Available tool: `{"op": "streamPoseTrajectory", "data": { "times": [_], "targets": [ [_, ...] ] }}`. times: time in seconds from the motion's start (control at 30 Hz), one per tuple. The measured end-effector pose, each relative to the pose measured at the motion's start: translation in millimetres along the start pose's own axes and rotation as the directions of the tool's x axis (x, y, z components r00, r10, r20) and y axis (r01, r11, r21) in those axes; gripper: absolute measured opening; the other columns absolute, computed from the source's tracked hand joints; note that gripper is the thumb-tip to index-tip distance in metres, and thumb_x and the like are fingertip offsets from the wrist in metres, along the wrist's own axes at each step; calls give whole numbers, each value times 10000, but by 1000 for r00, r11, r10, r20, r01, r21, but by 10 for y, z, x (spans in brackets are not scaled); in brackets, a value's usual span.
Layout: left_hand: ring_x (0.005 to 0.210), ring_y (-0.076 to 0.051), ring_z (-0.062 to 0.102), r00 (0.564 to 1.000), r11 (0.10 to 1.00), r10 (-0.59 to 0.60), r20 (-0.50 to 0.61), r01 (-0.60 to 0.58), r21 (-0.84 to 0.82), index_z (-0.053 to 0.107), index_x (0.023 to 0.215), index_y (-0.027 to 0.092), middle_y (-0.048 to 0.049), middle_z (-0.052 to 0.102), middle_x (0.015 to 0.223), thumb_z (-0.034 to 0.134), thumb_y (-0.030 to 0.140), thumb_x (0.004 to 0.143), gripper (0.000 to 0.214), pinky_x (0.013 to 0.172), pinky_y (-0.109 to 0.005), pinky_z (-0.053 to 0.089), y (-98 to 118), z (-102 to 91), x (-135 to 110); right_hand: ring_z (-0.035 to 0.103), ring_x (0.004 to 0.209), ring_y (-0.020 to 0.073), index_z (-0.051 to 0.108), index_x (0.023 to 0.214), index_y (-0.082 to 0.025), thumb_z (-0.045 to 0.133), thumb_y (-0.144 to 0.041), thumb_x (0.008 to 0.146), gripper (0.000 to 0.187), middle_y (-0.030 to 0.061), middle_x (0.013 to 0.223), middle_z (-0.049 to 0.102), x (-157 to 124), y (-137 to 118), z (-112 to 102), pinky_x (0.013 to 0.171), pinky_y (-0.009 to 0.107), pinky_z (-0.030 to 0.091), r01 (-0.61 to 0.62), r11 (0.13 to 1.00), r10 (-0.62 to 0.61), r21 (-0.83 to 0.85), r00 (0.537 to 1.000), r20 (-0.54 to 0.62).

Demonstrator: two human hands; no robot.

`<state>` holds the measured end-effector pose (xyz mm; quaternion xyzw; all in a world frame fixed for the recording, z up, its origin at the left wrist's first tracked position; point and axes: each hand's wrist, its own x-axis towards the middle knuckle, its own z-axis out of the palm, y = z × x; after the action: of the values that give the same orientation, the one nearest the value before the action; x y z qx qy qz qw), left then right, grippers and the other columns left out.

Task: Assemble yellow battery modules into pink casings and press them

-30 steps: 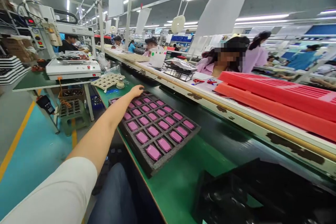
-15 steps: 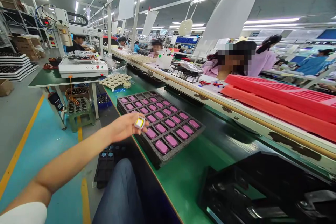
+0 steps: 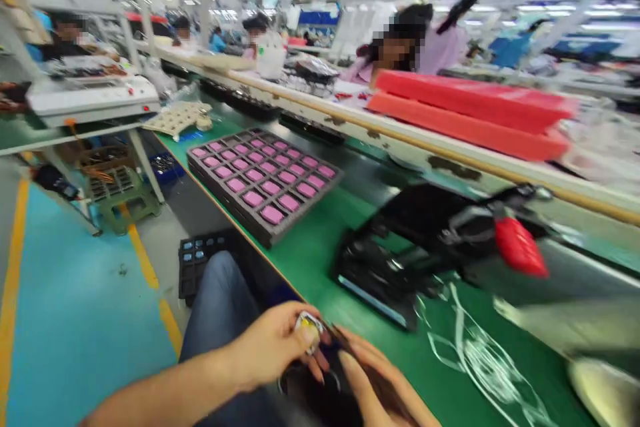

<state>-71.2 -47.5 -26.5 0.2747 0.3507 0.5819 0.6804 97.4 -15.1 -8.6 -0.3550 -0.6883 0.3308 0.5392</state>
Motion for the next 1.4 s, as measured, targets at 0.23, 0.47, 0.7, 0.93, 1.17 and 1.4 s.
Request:
{"op": "streamPoseTrajectory", "data": {
  "times": [0.23,0.47,0.7,0.93,1.17,1.4],
  "targets": [
    [747,-155,716,994,988,-81,-70,89,122,714,1246,122,-91,766,987,855,539,882,572,727,-316,637,397,267,-230,757,1215,288,759,1224,-188,738,49,920,387,91,1255,788,-142,11,0,1118,510,628,292,956,-287,-25,950,123],
    [797,-177,728,991,975,-78,-111,99,200,726,1289,126,-129,787,1097,843,600,862,649,752,-327,654,283,349,-203,759,1208,304,770,1213,-181,740,71,902,402,106,1237,792,-198,39,-85,1058,483,655,266,964,-266,14,958,103],
    [848,-204,748,990,947,-66,-125,102,303,709,1352,135,-159,775,1212,795,605,905,655,796,-361,665,233,329,-183,740,1244,314,768,1236,-183,717,77,912,418,122,1268,778,-150,74,-154,1056,503,657,298,955,-295,4,945,139],
    [818,-179,740,982,982,-166,-85,172,74,749,1289,129,-116,795,1062,919,483,830,603,776,-352,671,228,299,-141,722,1284,325,773,1277,-198,719,63,917,448,131,1333,757,-272,158,-117,1019,499,681,339,940,-335,-25,936,108],
    [935,-230,784,961,941,-275,26,274,-199,788,1220,100,-152,804,1080,849,357,930,392,877,-380,658,247,269,-95,776,1179,338,806,1200,-243,716,74,894,450,78,1230,807,-341,191,-58,1003,582,681,213,975,-206,62,974,-95],
    [924,-251,814,937,938,-325,-125,303,-169,742,1253,92,-208,794,1230,847,252,921,383,878,-357,644,178,245,-7,814,1068,336,824,1126,-252,732,-54,961,273,76,1169,827,-425,140,-330,957,581,691,77,993,-34,89,911,-412]
  ]
}}
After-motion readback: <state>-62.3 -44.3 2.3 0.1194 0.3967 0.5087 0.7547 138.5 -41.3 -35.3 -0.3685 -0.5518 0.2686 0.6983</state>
